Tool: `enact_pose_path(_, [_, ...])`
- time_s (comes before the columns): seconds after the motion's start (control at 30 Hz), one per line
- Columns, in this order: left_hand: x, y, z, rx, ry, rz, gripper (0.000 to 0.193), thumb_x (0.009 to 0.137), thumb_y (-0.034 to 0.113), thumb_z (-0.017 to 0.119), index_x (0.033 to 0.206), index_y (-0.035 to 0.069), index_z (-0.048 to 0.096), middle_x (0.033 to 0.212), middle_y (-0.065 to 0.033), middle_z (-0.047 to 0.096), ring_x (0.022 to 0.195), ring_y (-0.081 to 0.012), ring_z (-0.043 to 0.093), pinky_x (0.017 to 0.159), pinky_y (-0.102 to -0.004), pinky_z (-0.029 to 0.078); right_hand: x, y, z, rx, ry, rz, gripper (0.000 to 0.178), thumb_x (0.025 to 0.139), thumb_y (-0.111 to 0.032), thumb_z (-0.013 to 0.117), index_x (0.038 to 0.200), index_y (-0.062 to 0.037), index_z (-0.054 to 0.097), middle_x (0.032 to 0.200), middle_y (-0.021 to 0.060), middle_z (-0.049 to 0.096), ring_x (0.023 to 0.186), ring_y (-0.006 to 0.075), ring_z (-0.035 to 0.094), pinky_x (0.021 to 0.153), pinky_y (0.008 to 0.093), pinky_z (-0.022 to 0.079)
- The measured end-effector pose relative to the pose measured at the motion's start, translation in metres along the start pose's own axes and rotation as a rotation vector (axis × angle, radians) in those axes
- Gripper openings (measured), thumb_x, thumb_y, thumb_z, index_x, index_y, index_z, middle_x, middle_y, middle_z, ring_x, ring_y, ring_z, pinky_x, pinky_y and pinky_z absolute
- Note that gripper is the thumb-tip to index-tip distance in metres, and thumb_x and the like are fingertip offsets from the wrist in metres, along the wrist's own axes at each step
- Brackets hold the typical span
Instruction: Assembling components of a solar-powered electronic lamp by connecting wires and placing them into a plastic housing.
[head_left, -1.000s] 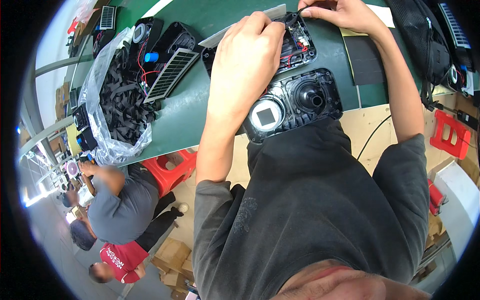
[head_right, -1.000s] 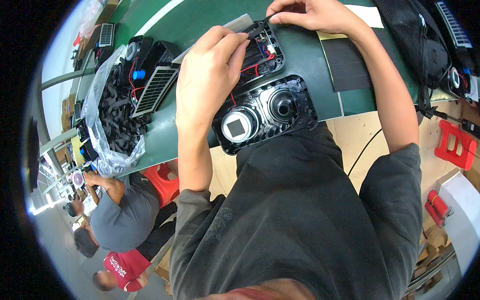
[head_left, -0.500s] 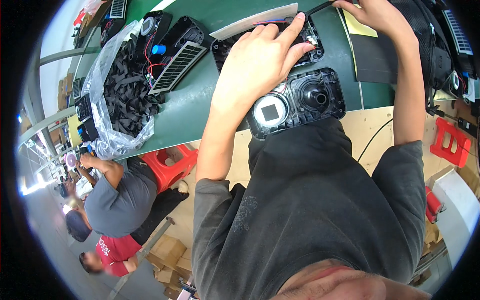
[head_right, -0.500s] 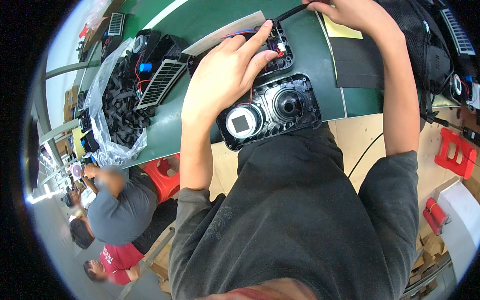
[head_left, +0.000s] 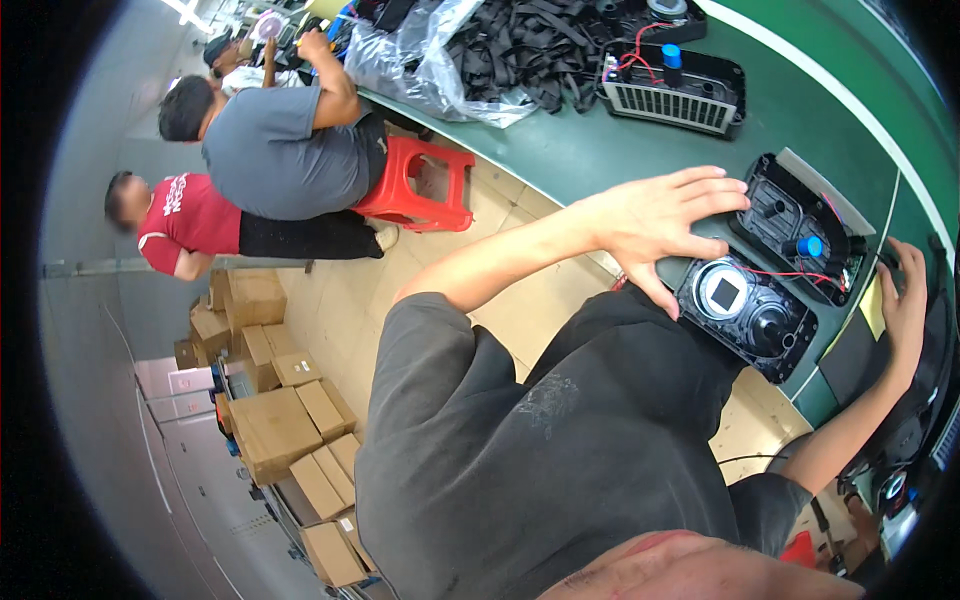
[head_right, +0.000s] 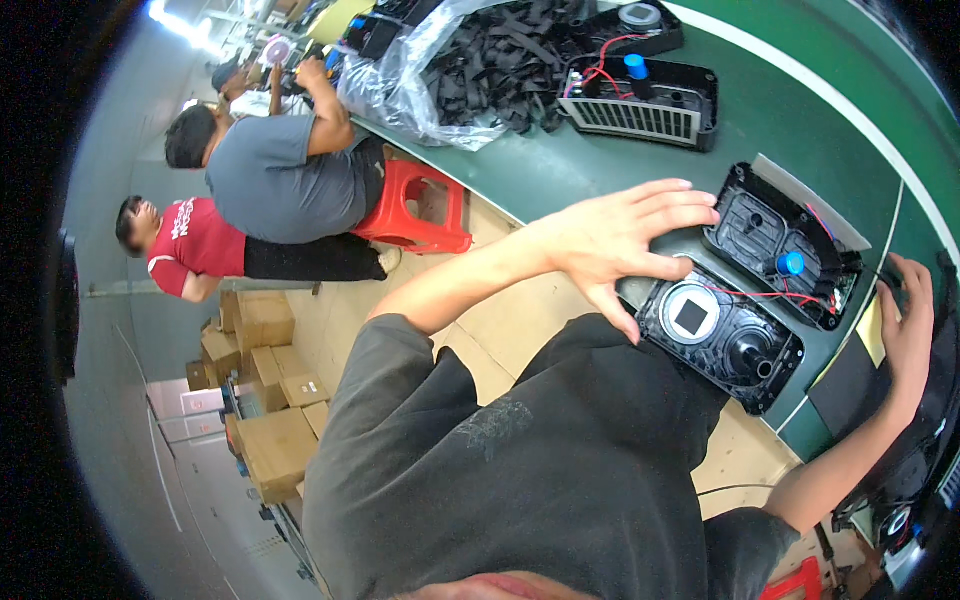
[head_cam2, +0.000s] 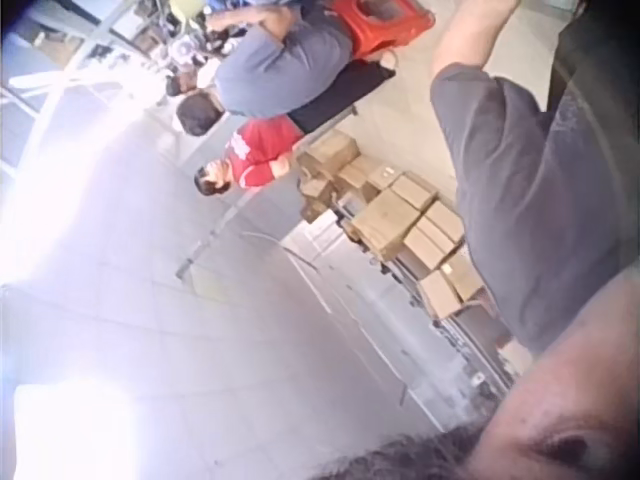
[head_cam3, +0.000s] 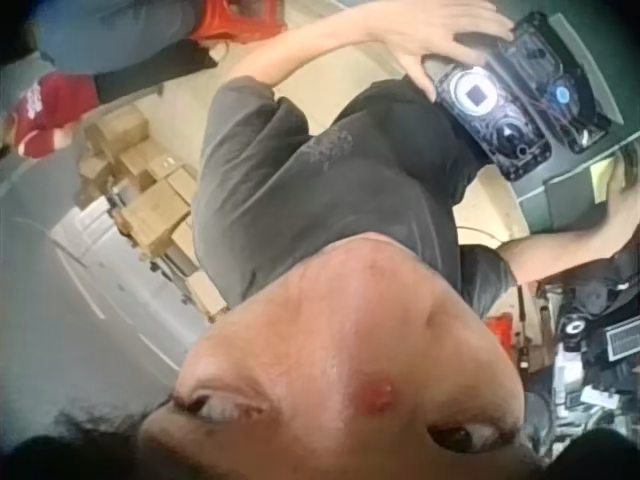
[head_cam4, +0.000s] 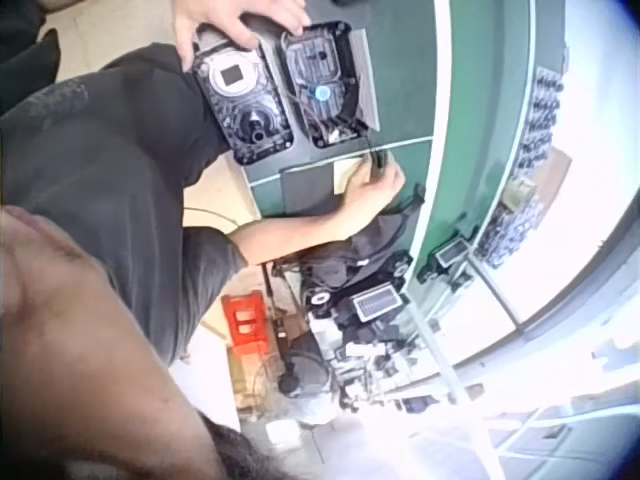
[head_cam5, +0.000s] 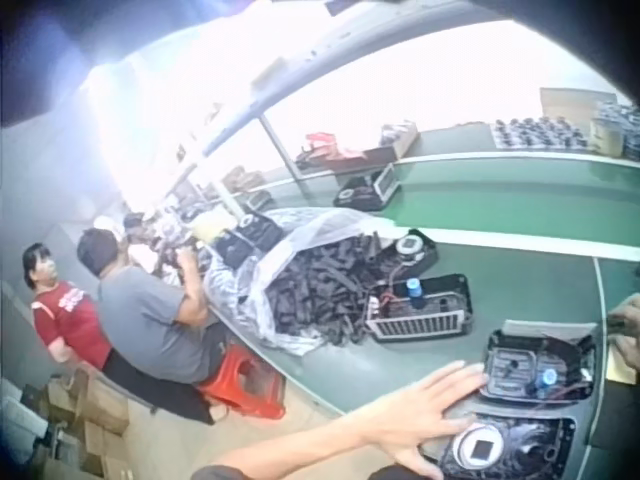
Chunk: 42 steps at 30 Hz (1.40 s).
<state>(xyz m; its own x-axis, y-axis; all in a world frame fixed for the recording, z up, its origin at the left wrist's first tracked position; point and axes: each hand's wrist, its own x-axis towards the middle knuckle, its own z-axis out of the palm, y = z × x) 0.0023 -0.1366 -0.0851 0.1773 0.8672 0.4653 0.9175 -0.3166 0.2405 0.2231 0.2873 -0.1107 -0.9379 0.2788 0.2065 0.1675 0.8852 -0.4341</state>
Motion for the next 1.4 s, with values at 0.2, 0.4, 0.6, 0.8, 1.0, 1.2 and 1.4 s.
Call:
enact_pose_path(0.2, [0.004,-0.004,0.023,-0.089,0.091,0.085,0.081,0.057,0.081,0.077,0.096,0.01,0.067,0.127,-0.0245,0.05,0.126,-0.0457,0.048,0.118,-0.0633,0.031,-0.004,-0.001,-0.012,-0.089,0.168,0.045,0.04,0.098,-0.017,0.07,0.137,-0.0121,0.063,0.139,0.0066,0.057,0.126,0.0222,0.056,0.095,0.0344,0.046])
enact_pose_path(0.4, [0.015,0.012,0.025,-0.079,-0.011,0.137,0.078,0.057,0.082,0.075,0.089,0.011,0.065,0.114,-0.018,0.056,0.108,-0.0377,0.055,0.105,-0.0521,0.039,-0.011,-0.02,-0.013,-0.027,0.176,0.12,0.033,0.095,-0.017,0.073,0.126,-0.0083,0.068,0.133,0.0064,0.059,0.121,0.0221,0.059,0.093,0.0338,0.046])
enact_pose_path(0.6, [0.051,0.005,0.038,0.073,0.105,0.083,0.072,0.055,0.075,0.081,0.077,0.012,0.053,0.102,-0.0101,0.057,0.086,-0.0279,0.053,0.078,-0.0412,0.034,-0.014,-0.039,-0.02,0.02,0.242,0.12,0.031,0.094,-0.018,0.074,0.122,-0.0074,0.07,0.127,0.0067,0.061,0.113,0.0221,0.062,0.089,0.0329,0.048])
enact_pose_path(0.8, [0.187,-0.076,0.048,0.224,0.397,0.082,0.061,0.057,0.062,0.088,0.07,0.011,0.057,0.089,-0.007,0.053,0.088,-0.0283,0.051,0.078,-0.0414,0.034,-0.025,-0.029,-0.035,-0.026,0.342,0.165,0.029,0.094,-0.019,0.074,0.121,-0.0077,0.071,0.125,0.0064,0.063,0.111,0.0225,0.063,0.088,0.0329,0.048])
enact_pose_path(1.0, [0.327,-0.203,0.115,0.527,0.496,-0.244,0.055,0.08,0.056,0.076,0.089,0.001,0.074,0.095,-0.0163,0.062,0.097,-0.034,0.056,0.085,-0.0464,0.042,-0.013,-0.037,-0.024,-0.003,0.321,0.131,0.029,0.092,-0.018,0.075,0.116,-0.0036,0.072,0.122,0.0116,0.064,0.112,0.0283,0.064,0.094,0.0357,0.05])
enact_pose_path(1.2, [0.363,-0.261,0.176,0.521,0.409,-0.444,0.057,0.085,0.057,0.072,0.096,0.001,0.077,0.103,-0.0172,0.065,0.105,-0.0328,0.058,0.091,-0.0457,0.043,-0.008,-0.062,-0.011,-0.024,0.264,0.177,0.031,0.089,-0.02,0.078,0.114,-0.0033,0.071,0.122,0.0127,0.062,0.117,0.0308,0.062,0.1,0.0402,0.051])
enact_pose_path(1.4, [0.318,-0.202,0.05,0.315,-0.038,-0.309,0.064,0.091,0.051,0.069,0.131,0.002,0.062,0.121,-0.0277,0.065,0.121,-0.0449,0.059,0.102,-0.052,0.049,-0.024,-0.051,-0.023,-0.108,0.243,0.182,0.031,0.091,-0.02,0.076,0.117,-0.0035,0.072,0.124,0.0143,0.062,0.118,0.0326,0.061,0.103,0.0398,0.049])
